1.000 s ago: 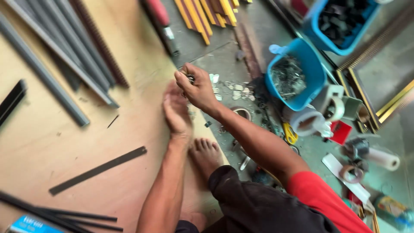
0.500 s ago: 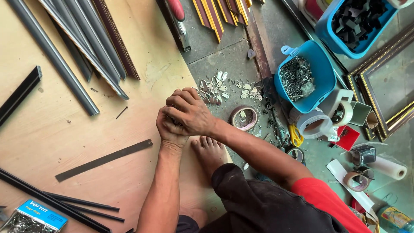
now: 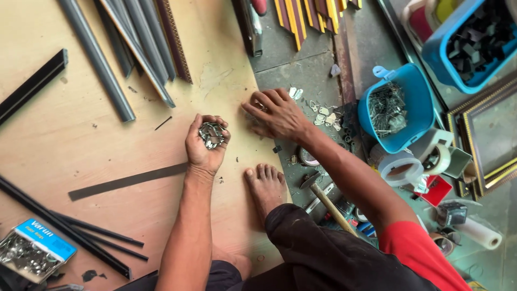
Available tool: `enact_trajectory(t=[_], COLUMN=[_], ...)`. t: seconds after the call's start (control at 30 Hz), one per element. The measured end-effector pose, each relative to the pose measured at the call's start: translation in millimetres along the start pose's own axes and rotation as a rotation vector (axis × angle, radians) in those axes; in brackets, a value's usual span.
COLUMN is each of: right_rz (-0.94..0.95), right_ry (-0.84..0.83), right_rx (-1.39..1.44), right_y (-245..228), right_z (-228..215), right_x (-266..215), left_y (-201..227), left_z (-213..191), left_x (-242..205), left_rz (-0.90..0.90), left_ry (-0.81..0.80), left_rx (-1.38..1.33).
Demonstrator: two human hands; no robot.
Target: The recorder is seen assembling wooden picture frames by attaching metal clips and joining frame sections in a workshop environment.
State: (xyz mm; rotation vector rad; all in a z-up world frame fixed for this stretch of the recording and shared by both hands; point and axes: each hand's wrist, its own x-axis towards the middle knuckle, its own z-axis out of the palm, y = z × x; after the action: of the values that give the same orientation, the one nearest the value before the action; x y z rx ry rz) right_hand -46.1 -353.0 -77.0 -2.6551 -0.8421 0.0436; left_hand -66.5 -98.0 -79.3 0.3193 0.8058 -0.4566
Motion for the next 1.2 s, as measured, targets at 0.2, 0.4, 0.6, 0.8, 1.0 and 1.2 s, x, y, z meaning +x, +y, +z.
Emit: enact_trajectory(t=[0.2, 0.4, 0.6, 0.8, 1.0, 1.2], right_rz=[-0.075, -0.006, 0.774, 1.101, 1.112, 0.397], right_ry=[-0.124, -0.012, 0.38, 0.429, -0.017, -0.124], right_rx=[0.004, 0.122, 1.027, 1.719, 1.457, 0.409], right_y=[13.0, 26.7, 39.0, 27.7, 11.2, 6.5], right_z=[27.2, 36.4, -2.7, -57.0, -36.6, -33.5], right_x=[8.6, 12.3, -1.8, -21.9, -30.6, -15.9], left_y=[-2.2, -6.3, -2.8, -12.0, -11.4, -13.3], left_z=[-1.0, -3.1, 1.3, 5.9, -2.7, 1.1], left_x=[-1.7, -0.5, -3.2, 1.4, -1.9, 0.3], left_rz=[-0.027, -0.045, -0.031, -0.054, -0.087, -0.073], left_ry=[-0.001, -0.002, 0.019, -0.023, -0.021, -0.019], left_rx=[0.042, -0.038, 0.024, 0.024, 0.061, 0.049])
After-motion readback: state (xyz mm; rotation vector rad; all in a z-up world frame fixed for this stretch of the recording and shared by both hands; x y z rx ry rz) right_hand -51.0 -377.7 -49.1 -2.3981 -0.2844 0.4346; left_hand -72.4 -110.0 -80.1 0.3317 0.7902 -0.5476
